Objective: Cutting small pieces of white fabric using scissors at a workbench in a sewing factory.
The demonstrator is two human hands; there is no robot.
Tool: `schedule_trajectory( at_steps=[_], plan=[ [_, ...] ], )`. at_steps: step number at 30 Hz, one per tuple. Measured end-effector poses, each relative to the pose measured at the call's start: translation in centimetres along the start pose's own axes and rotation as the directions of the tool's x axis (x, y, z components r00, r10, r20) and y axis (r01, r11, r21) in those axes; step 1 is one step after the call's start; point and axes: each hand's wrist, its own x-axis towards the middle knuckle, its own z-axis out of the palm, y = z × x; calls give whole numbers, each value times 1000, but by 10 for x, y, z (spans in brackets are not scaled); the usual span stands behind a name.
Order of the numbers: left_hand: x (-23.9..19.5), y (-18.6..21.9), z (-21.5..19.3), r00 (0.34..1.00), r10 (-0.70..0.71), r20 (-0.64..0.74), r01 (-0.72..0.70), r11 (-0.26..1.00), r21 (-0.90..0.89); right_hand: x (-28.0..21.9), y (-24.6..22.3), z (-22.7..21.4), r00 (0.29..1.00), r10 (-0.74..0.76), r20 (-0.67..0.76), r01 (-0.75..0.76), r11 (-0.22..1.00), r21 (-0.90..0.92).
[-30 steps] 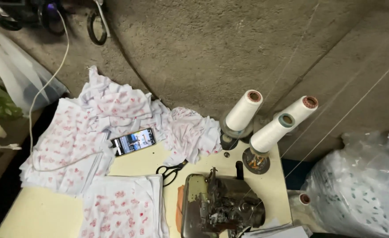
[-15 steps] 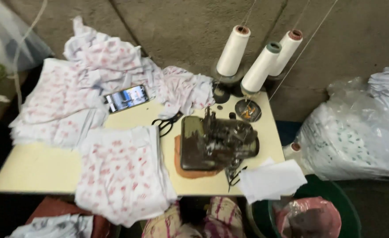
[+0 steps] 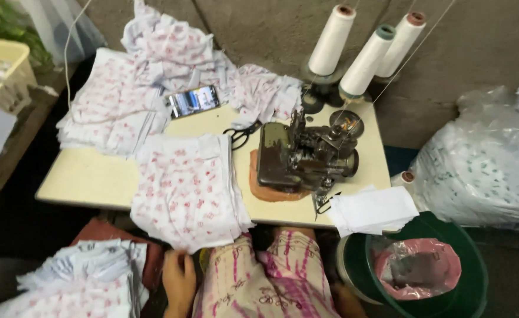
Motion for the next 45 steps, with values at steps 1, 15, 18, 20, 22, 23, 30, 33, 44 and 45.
schedule_trajectory(
  at_steps=[1,15,18,20,22,23,30,33,44,45],
  plan=[
    [16,41,-14,990,132,-57,-133,991,-19,15,-21,-25,1000,1,13,-1,1000,-1],
    [225,151,67,850,119,513,-368,831,416,2,-200,-146,833,-399,382,506,829,-238],
    [243,142,83,862,310,401,-450,833,322,5,-195,-129,800,-469,375,568,793,-219],
    [267,141,88,848,527,62,-530,845,73,15,-193,-120,763,-476,438,609,757,-238],
    [306,144,84,817,575,-27,-570,815,107,6,-217,-134,801,-377,465,533,803,-266],
    [319,142,83,786,609,-104,-595,792,140,-2,-225,-140,827,-259,499,445,844,-299],
    [472,88,116,861,461,217,-489,627,607,16,-235,-168,820,-233,522,420,866,-273],
    [482,88,122,824,399,402,-555,428,714,2,-244,-176,830,-76,553,296,900,-320],
    [470,118,125,728,407,552,-660,197,725,15,-223,-158,826,-31,563,293,877,-382],
    [468,116,123,727,409,551,-660,196,725,11,-229,-161,827,-31,562,292,877,-382]
  ],
)
